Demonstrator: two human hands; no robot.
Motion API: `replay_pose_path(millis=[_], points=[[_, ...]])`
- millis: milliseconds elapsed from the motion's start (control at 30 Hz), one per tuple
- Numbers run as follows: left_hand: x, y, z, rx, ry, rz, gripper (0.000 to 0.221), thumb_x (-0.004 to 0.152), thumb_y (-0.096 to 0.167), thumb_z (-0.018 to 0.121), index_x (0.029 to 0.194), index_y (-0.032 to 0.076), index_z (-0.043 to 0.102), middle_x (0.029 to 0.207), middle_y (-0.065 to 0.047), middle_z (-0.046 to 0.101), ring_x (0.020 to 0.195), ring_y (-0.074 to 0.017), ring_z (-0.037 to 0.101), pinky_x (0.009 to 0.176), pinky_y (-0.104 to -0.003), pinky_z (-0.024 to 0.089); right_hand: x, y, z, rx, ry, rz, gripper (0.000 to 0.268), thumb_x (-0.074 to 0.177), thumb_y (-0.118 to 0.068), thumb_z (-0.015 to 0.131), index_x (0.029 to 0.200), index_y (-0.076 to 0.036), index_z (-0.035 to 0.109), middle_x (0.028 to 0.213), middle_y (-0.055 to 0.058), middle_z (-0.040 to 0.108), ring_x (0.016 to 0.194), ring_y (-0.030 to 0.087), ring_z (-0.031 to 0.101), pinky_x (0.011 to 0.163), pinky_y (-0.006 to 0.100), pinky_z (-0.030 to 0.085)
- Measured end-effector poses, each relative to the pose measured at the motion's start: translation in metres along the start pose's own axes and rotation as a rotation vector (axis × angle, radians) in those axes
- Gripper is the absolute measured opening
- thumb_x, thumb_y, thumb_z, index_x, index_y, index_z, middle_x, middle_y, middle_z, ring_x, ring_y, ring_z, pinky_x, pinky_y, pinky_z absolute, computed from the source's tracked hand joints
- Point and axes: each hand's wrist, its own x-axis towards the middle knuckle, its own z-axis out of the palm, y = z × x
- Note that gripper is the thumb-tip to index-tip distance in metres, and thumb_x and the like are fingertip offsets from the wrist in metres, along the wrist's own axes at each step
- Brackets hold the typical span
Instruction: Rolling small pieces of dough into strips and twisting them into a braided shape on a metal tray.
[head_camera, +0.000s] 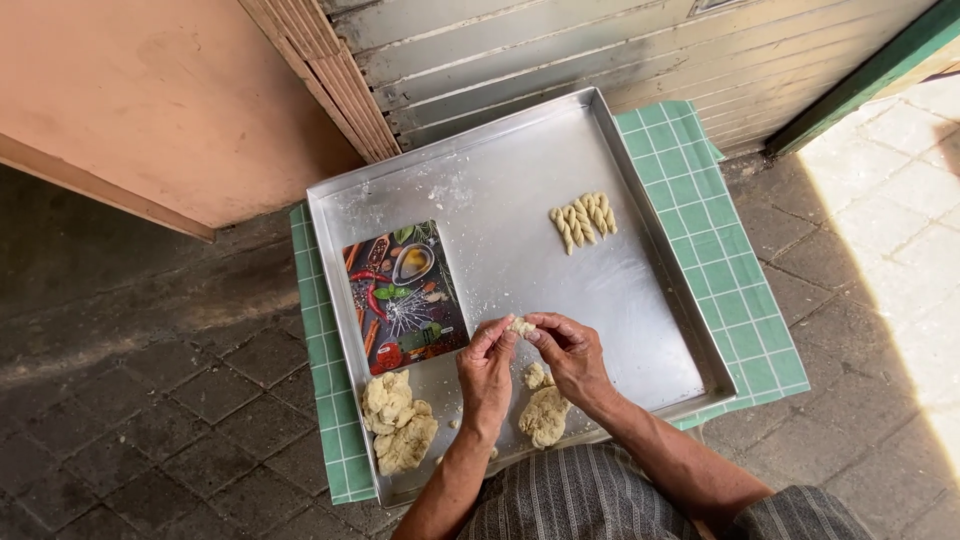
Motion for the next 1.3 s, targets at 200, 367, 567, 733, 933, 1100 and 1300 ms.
replay_pose_path(millis=[200, 367, 567, 733, 933, 1100, 1300], points=[[-0.004, -0.026, -0.005, -0.007, -0.139, 0.158, 0.031, 0.104, 0.020, 0.058, 0.127, 0.002, 0.070, 0.110, -0.016, 0.067, 0.101, -0.0202, 0.062, 0.089, -0.041, 0.054, -0.004, -0.008, -0.005, 0.003, -0.017, -0.022, 0.018, 0.091, -0.002, 0.076, 0.107, 0.005, 0.077, 0.084, 0.014, 0.075, 0.058, 0.011, 0.057, 0.052, 0.026, 0.051], [-0.002, -0.042, -0.007, -0.205, -0.133, -0.047, 0.026, 0.103, 0.021, 0.060, 0.115, 0.001, 0.073, 0.092, -0.012, 0.063, 0.080, -0.0149, 0.056, 0.075, -0.031, 0.051, -0.002, -0.003, -0.009, -0.035, -0.020, -0.051, 0.015, 0.092, -0.002, 0.073, 0.105, 0.004, 0.076, 0.073, 0.012, 0.069, 0.058, 0.012, 0.056, 0.053, 0.026, 0.051], [0.007, -0.056, -0.006, -0.537, -0.132, -0.235, 0.014, 0.098, 0.018, 0.070, 0.102, 0.006, 0.065, 0.087, -0.007, 0.066, 0.068, -0.0101, 0.057, 0.056, -0.018, 0.044, 0.006, 0.000, -0.018, -0.045, -0.206, -0.061, 0.034, 0.095, -0.006, 0.068, 0.129, -0.002, 0.068, 0.089, 0.014, 0.072, 0.066, 0.013, 0.058, 0.061, 0.031, 0.055], [0.005, -0.059, -0.002, -0.486, -0.104, -0.250, 0.023, 0.099, 0.024, 0.067, 0.097, 0.002, 0.072, 0.095, -0.016, 0.076, 0.070, -0.0113, 0.064, 0.056, -0.018, 0.045, 0.013, -0.020, -0.010, -0.135, -0.380, -0.182, 0.018, 0.094, -0.008, 0.069, 0.110, -0.001, 0.074, 0.091, 0.018, 0.073, 0.073, 0.019, 0.065, 0.060, 0.035, 0.056], [-0.009, -0.019, 0.003, -0.364, -0.158, -0.142, 0.028, 0.094, 0.023, 0.072, 0.107, -0.002, 0.073, 0.096, -0.012, 0.073, 0.083, -0.0125, 0.061, 0.070, -0.023, 0.048, 0.009, -0.005, -0.013, 0.045, -0.175, -0.119, 0.016, 0.090, -0.006, 0.077, 0.098, 0.007, 0.074, 0.082, 0.020, 0.070, 0.070, 0.018, 0.062, 0.062, 0.031, 0.059], [0.002, -0.037, -0.006, -0.290, -0.201, -0.008, 0.017, 0.093, 0.016, 0.074, 0.095, -0.001, 0.077, 0.087, -0.016, 0.074, 0.078, -0.0141, 0.059, 0.070, -0.027, 0.047, 0.000, 0.004, -0.011, 0.183, -0.072, -0.027, 0.020, 0.093, -0.004, 0.073, 0.110, 0.006, 0.069, 0.073, 0.009, 0.057, 0.056, 0.013, 0.053, 0.051, 0.028, 0.048], [0.007, -0.024, -0.002, -0.331, -0.180, 0.037, 0.020, 0.087, 0.018, 0.081, 0.091, 0.002, 0.070, 0.089, -0.011, 0.072, 0.084, -0.0131, 0.064, 0.077, -0.029, 0.053, -0.001, -0.010, -0.016, 0.075, -0.203, 0.061, 0.028, 0.097, -0.015, 0.070, 0.115, 0.006, 0.072, 0.070, 0.012, 0.067, 0.058, 0.013, 0.057, 0.054, 0.028, 0.048]])
